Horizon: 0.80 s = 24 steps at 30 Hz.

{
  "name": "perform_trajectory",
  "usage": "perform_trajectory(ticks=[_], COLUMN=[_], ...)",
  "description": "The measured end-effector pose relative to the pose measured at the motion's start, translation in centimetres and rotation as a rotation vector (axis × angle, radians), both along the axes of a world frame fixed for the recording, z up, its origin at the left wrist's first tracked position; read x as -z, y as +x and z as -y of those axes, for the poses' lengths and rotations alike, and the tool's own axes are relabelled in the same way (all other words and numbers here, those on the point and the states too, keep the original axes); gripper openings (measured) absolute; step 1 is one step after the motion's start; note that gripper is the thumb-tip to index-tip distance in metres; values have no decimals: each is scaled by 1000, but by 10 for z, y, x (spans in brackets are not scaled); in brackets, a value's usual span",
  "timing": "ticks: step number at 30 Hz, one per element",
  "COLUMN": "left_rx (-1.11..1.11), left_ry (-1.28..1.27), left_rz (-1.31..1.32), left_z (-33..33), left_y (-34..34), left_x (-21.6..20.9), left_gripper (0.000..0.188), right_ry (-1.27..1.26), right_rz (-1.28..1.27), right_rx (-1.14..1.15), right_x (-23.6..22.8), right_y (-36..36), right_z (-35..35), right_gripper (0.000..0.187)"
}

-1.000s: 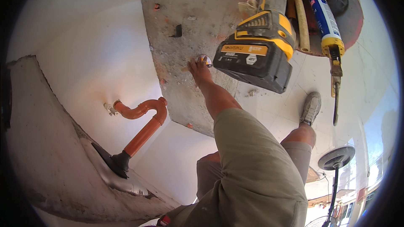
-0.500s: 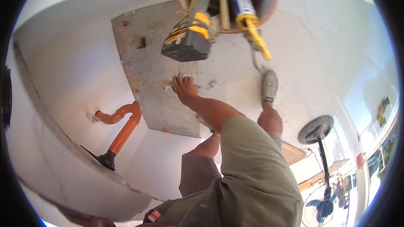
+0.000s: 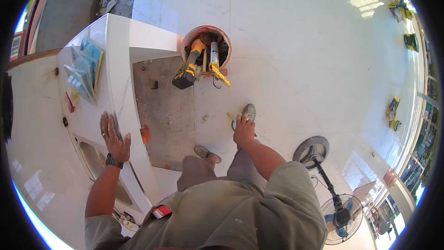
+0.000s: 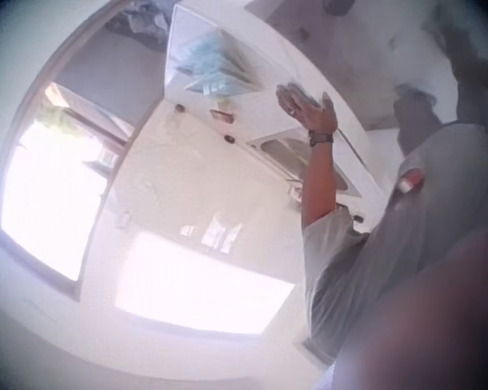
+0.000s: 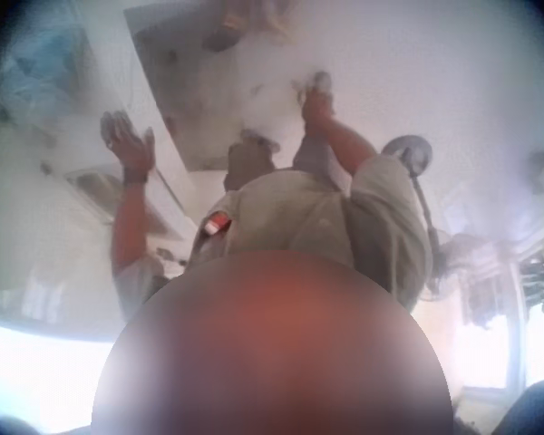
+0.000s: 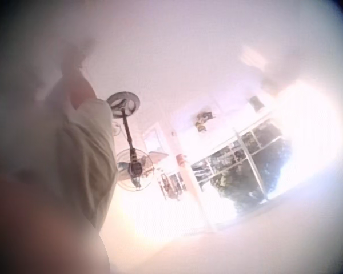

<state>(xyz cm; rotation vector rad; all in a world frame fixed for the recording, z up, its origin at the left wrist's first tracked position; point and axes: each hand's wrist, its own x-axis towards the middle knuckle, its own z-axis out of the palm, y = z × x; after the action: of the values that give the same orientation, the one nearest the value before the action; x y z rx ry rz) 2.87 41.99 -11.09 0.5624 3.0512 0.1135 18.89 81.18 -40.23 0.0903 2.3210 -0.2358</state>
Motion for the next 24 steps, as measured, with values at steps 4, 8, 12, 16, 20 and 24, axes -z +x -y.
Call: perform_trajectory(ticks=[4, 8, 12, 16, 20, 24], left_rx=[-20, -42, -48, -58, -92, -100], left_ry=[-14, -31, 11, 45, 58, 69], left_rz=[-16, -3, -3, -16, 7, 29], left_z=[-1, 2, 2, 3, 9, 14], left_y=[3, 3, 0, -5, -6, -2], left_x=[-5, -7, -8, -6, -1, 4], left_gripper=[86, 84, 81, 76, 72, 70], right_ry=[43, 38, -2, -11, 37, 160], right_rz=[-81, -233, -348, -366, -355, -350], right_rx=[67, 35, -43, -67, -63, -123], right_x=[-53, -81, -81, -49, 13, 74], right_y=[-44, -118, -207, -294, -358, -393], right_z=[-43, -54, -34, -1, 27, 44], right_gripper=[82, 81, 78, 74, 68, 72])
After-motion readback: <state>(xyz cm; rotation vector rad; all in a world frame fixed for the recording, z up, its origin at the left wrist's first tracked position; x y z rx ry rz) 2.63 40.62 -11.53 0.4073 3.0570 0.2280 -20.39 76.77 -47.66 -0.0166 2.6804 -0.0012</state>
